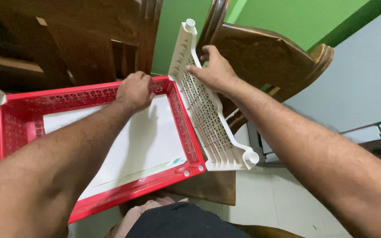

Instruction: The person assembles a red and white plastic basket by inserting white side panels into a red frame. They repeatedly adjust and reposition the panels to fit them into the frame, then place the assembled basket on a wooden chair.

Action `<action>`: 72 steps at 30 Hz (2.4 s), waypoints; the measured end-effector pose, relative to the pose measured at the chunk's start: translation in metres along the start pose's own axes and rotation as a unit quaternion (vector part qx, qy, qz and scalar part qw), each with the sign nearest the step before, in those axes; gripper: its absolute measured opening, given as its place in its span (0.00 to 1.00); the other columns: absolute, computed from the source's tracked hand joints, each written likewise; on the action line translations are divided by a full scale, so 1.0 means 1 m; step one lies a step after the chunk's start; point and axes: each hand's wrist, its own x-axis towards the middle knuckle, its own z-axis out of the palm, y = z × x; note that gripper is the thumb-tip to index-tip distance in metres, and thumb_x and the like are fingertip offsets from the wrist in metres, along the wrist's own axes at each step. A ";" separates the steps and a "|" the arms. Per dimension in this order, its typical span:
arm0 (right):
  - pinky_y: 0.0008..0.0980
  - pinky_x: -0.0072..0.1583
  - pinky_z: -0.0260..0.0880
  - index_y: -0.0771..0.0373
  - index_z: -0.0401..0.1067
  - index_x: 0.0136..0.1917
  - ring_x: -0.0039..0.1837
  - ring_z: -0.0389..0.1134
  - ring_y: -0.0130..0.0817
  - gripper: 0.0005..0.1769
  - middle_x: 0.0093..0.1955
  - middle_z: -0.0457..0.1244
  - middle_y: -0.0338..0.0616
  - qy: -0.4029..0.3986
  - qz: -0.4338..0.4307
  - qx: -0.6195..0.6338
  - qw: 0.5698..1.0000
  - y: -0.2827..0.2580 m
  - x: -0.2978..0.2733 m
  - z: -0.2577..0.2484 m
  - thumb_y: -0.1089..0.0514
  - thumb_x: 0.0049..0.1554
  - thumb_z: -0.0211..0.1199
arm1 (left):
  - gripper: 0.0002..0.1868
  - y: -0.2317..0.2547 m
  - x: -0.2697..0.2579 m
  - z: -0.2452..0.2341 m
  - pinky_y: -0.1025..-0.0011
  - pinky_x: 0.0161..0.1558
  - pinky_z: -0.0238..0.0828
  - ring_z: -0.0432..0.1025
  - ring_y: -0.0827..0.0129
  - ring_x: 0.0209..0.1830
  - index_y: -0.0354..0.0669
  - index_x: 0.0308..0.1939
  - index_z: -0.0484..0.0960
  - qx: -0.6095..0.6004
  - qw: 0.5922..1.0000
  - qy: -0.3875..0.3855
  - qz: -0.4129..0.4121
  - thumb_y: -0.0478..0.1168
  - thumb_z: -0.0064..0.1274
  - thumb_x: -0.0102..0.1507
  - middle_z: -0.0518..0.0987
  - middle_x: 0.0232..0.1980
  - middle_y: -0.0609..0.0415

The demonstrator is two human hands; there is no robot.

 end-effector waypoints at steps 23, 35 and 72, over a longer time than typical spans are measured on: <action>0.37 0.54 0.76 0.58 0.77 0.56 0.47 0.76 0.31 0.25 0.46 0.72 0.42 -0.016 0.098 -0.002 0.995 -0.030 0.075 0.018 0.39 0.54 0.69 | 0.21 -0.008 0.065 0.018 0.55 0.63 0.67 0.72 0.54 0.64 0.56 0.65 0.76 -0.040 0.990 -0.127 -0.047 0.36 0.45 0.68 0.78 0.63 0.49; 0.40 0.53 0.76 0.60 0.79 0.50 0.46 0.76 0.37 0.28 0.42 0.72 0.46 0.025 0.072 -0.044 0.996 0.007 0.032 -0.003 0.34 0.54 0.68 | 0.24 0.028 0.052 0.035 0.57 0.64 0.68 0.73 0.54 0.63 0.57 0.64 0.79 -0.039 0.988 -0.142 0.038 0.33 0.50 0.64 0.79 0.62 0.49; 0.38 0.60 0.71 0.68 0.67 0.68 0.57 0.70 0.35 0.29 0.59 0.69 0.51 -0.255 0.159 0.400 0.866 0.075 -0.230 -0.030 0.70 0.53 0.55 | 0.37 0.055 -0.314 0.099 0.59 0.46 0.70 0.73 0.53 0.55 0.24 0.65 0.65 -0.544 0.587 0.241 -0.550 0.40 0.64 0.59 0.75 0.63 0.36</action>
